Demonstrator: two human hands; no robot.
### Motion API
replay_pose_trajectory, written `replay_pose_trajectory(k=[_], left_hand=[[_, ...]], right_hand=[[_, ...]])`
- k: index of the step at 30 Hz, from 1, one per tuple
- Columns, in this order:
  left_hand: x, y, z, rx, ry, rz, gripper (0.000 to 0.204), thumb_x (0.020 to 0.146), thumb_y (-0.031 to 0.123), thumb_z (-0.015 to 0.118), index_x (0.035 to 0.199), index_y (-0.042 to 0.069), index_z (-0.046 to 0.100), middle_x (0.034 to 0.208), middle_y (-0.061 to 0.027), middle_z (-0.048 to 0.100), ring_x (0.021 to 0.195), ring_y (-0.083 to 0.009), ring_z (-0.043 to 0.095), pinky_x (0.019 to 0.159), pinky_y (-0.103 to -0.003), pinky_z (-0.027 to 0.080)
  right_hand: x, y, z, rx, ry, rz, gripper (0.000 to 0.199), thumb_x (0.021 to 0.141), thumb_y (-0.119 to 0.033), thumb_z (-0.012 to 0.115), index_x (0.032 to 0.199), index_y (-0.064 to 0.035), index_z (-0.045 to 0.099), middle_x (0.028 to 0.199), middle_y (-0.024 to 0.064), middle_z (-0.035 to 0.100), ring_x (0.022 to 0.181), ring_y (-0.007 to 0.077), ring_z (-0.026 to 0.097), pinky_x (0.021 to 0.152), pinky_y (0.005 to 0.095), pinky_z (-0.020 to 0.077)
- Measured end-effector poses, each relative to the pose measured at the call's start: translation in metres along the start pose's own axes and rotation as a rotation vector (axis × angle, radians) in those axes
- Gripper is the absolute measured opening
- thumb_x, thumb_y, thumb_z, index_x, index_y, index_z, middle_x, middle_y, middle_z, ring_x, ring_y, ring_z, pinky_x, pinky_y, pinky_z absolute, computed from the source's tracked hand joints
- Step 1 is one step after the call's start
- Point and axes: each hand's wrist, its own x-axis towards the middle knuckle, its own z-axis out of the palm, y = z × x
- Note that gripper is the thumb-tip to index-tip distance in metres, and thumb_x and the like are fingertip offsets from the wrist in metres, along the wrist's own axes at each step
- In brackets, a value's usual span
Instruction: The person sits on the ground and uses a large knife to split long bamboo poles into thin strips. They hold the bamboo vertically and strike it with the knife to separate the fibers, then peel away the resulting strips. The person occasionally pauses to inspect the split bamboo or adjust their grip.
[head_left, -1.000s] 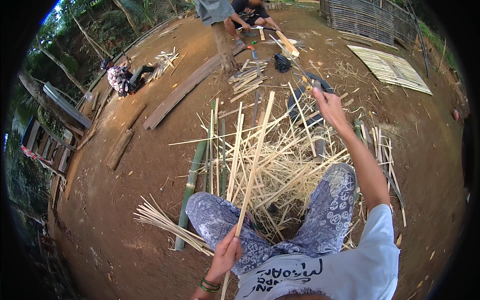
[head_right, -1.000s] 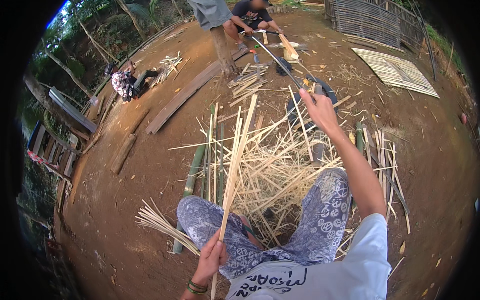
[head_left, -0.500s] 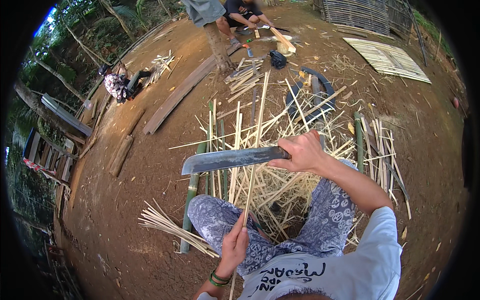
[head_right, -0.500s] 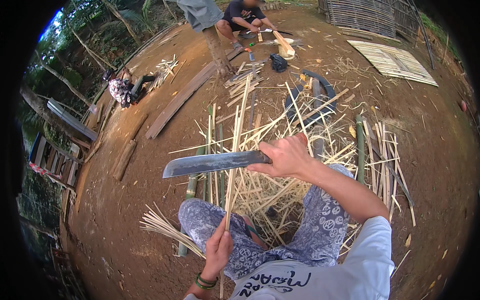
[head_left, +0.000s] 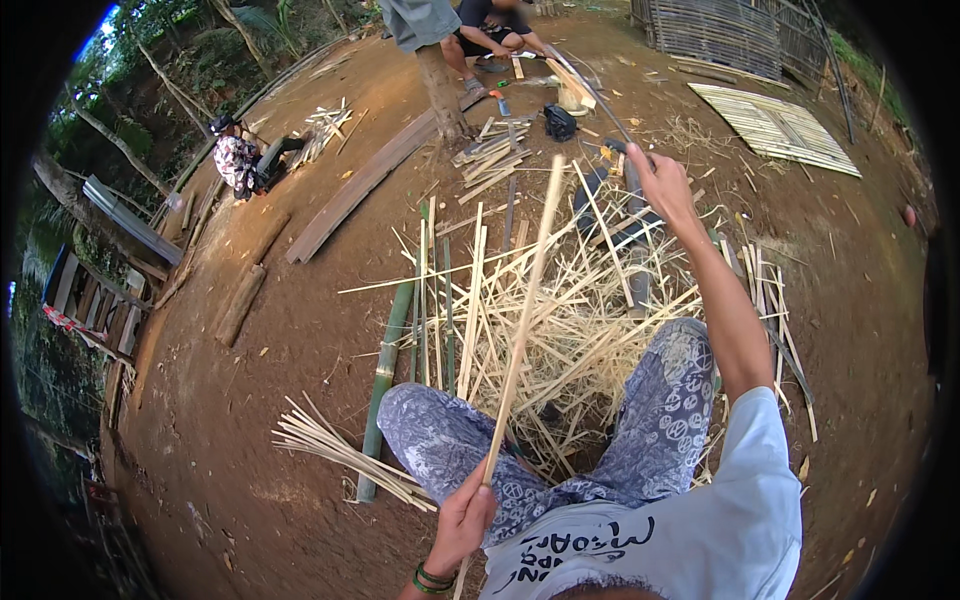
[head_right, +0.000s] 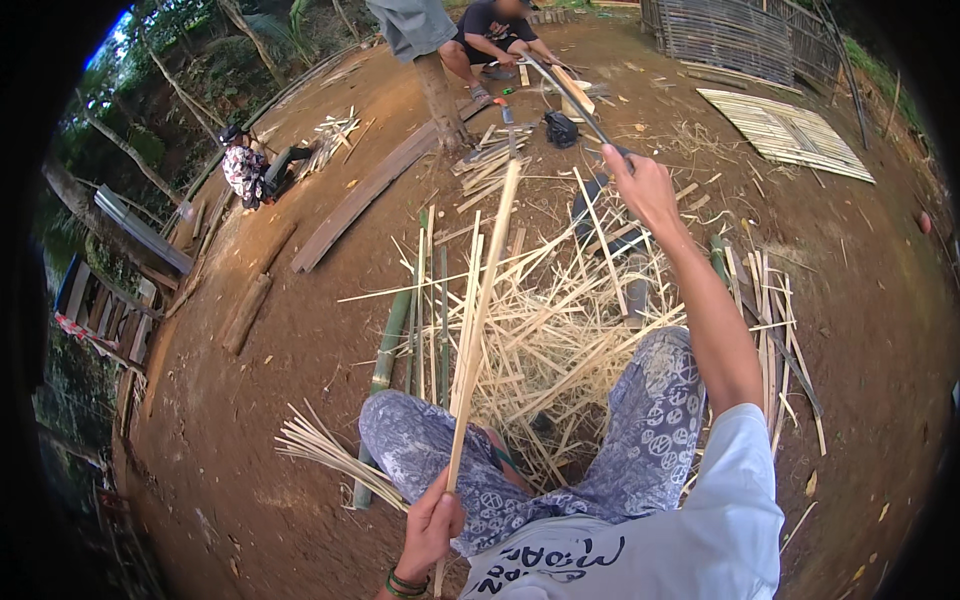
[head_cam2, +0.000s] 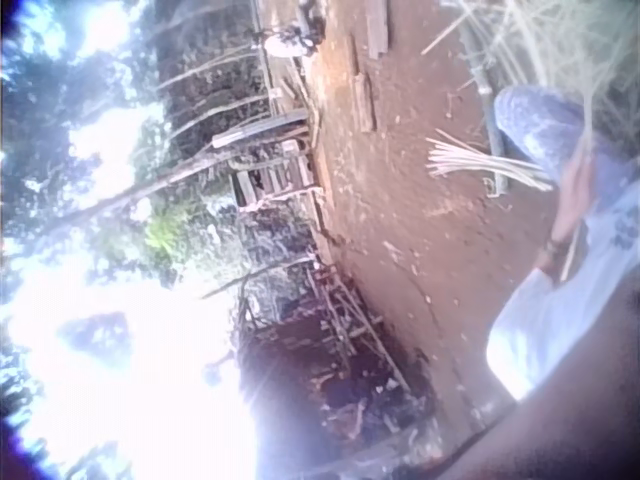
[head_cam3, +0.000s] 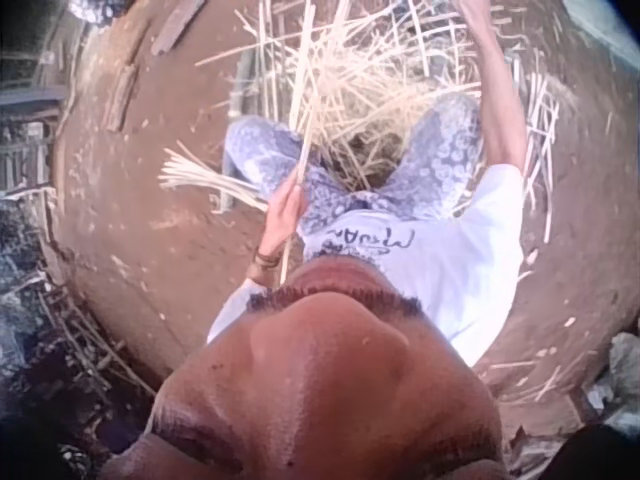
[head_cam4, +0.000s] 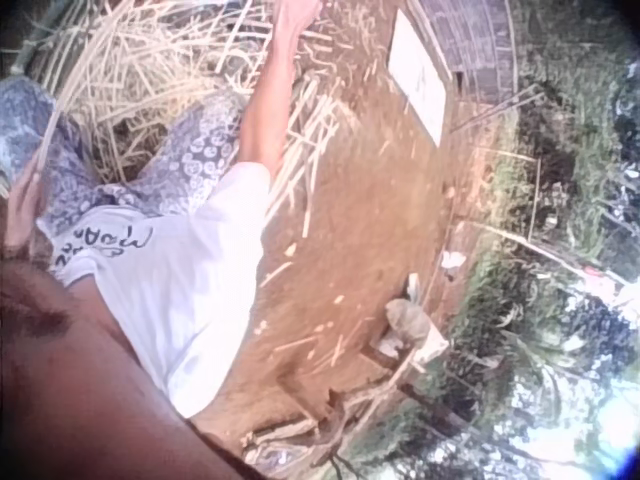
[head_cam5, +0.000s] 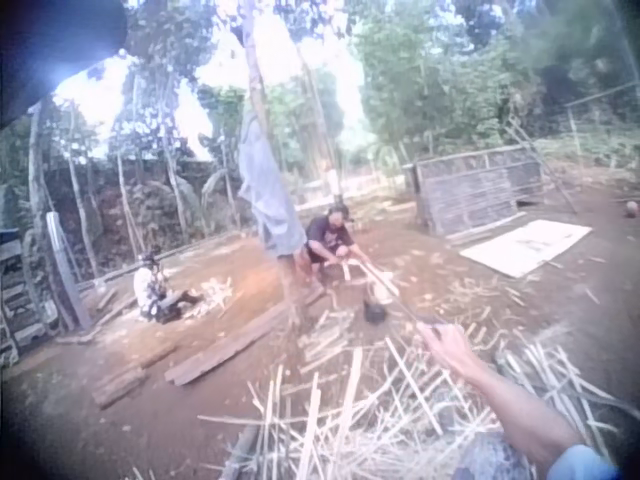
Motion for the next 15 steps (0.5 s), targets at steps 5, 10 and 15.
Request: replay_pose_trajectory(k=[5, 10, 15], left_hand=[[0.016, 0.001, 0.006, 0.061, 0.068, 0.002, 0.047, 0.106, 0.01, 0.041, 0.152, 0.0, 0.036, 0.068, 0.0061, 0.041, 0.055, -0.0017, 0.036, 0.049, -0.02, 0.032], [0.029, -0.017, 0.006, 0.411, 0.113, 0.198, 0.046, 0.103, 0.005, 0.048, 0.148, 0.0, 0.042, 0.07, 0.005, 0.043, 0.059, -0.0036, 0.034, 0.051, -0.022, 0.031], [0.031, -0.003, 0.016, 0.52, 0.173, 0.252, 0.046, 0.1, 0.002, 0.051, 0.145, -0.001, 0.047, 0.069, 0.0011, 0.044, 0.06, -0.0063, 0.036, 0.051, -0.025, 0.031]], right_hand=[[-0.044, -0.031, 0.014, 0.499, -0.179, 0.103, 0.064, 0.084, -0.07, 0.062, 0.08, -0.0066, 0.061, 0.05, -0.0059, 0.045, 0.04, 0.0063, 0.042, 0.04, 0.0247, 0.0334], [-0.082, -0.085, 0.017, 0.709, -0.375, 0.082, 0.041, 0.091, -0.039, 0.072, 0.105, -0.0011, 0.068, 0.049, -0.0056, 0.046, 0.035, 0.0035, 0.038, 0.031, 0.024, 0.0266], [-0.085, -0.091, 0.027, 0.752, -0.269, 0.064, 0.024, 0.092, -0.025, 0.072, 0.099, -0.0027, 0.068, 0.059, -0.0019, 0.058, 0.041, 0.0038, 0.046, 0.032, 0.0241, 0.0295]])
